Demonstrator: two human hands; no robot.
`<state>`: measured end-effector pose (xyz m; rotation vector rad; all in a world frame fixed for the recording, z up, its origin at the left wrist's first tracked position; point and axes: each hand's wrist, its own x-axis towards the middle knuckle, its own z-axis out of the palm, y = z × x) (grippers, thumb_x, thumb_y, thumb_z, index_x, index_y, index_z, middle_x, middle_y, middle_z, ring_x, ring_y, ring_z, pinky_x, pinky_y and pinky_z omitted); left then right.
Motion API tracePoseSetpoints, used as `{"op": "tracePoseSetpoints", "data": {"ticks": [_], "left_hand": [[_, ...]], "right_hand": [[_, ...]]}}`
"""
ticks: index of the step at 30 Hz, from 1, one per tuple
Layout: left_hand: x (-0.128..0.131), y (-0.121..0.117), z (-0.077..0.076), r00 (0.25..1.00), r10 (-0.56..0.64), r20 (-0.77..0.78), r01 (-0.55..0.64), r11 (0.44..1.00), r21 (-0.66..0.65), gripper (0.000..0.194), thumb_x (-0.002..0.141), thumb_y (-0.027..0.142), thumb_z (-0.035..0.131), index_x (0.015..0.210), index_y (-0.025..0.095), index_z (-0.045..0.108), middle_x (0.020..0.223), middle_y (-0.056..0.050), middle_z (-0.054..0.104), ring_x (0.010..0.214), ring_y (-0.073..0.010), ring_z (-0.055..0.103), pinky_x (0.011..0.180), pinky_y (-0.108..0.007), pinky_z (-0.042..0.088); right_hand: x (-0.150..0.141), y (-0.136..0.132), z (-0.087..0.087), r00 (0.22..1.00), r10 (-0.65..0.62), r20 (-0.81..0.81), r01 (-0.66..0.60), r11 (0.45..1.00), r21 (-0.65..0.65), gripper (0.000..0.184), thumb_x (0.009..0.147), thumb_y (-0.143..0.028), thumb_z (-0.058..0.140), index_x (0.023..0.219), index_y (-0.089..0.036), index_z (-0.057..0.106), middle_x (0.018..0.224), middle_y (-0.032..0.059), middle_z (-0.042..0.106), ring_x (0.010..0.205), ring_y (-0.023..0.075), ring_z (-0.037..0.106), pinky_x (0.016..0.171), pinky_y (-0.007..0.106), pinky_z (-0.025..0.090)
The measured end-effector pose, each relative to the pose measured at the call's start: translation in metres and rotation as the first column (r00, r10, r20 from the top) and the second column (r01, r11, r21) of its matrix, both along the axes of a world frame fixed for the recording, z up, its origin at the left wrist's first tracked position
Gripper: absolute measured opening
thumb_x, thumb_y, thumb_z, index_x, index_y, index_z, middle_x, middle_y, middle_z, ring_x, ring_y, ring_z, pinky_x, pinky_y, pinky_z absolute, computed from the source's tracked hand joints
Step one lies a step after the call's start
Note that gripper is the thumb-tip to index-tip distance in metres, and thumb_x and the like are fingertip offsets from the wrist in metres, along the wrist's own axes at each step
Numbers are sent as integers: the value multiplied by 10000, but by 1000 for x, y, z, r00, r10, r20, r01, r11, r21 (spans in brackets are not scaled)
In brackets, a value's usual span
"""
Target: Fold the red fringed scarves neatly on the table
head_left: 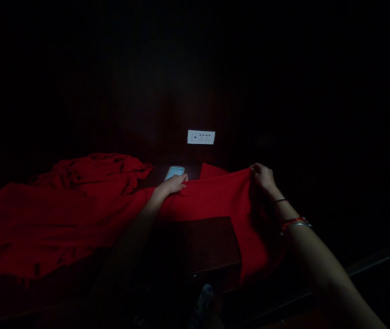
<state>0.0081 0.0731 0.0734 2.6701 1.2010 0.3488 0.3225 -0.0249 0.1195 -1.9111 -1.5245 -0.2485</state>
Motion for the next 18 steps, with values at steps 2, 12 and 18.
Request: {"op": "tracePoseSetpoints", "data": {"ticks": [2, 12, 18], "left_hand": [[-5, -3, 12, 992, -51, 113, 49, 999, 15, 243, 686, 186, 515, 928, 176, 515, 830, -13, 561, 761, -144, 512, 682, -233, 392], [-38, -58, 91, 870, -184, 458, 286, 944, -163, 254, 729, 358, 448, 811, 151, 571, 779, 7, 572, 726, -121, 500, 662, -220, 373], [-28, -59, 86, 933, -168, 318, 253, 935, -250, 240, 615, 317, 552, 778, 143, 579, 753, 14, 569, 713, -124, 497, 638, -208, 363]], "right_hand": [[5, 1, 6, 1000, 0, -10, 1, 1000, 30, 240, 738, -155, 408, 877, -124, 601, 812, 73, 624, 725, 141, 544, 639, 217, 381], [16, -15, 48, 998, 59, -14, -55, 980, 192, 252, 729, -255, 425, 867, -136, 600, 741, 61, 624, 652, 159, 545, 573, 241, 399], [12, -23, 48, 989, 26, 149, -42, 993, 107, 223, 719, -189, 420, 828, -137, 607, 783, 72, 628, 721, 170, 556, 629, 244, 390]]}}
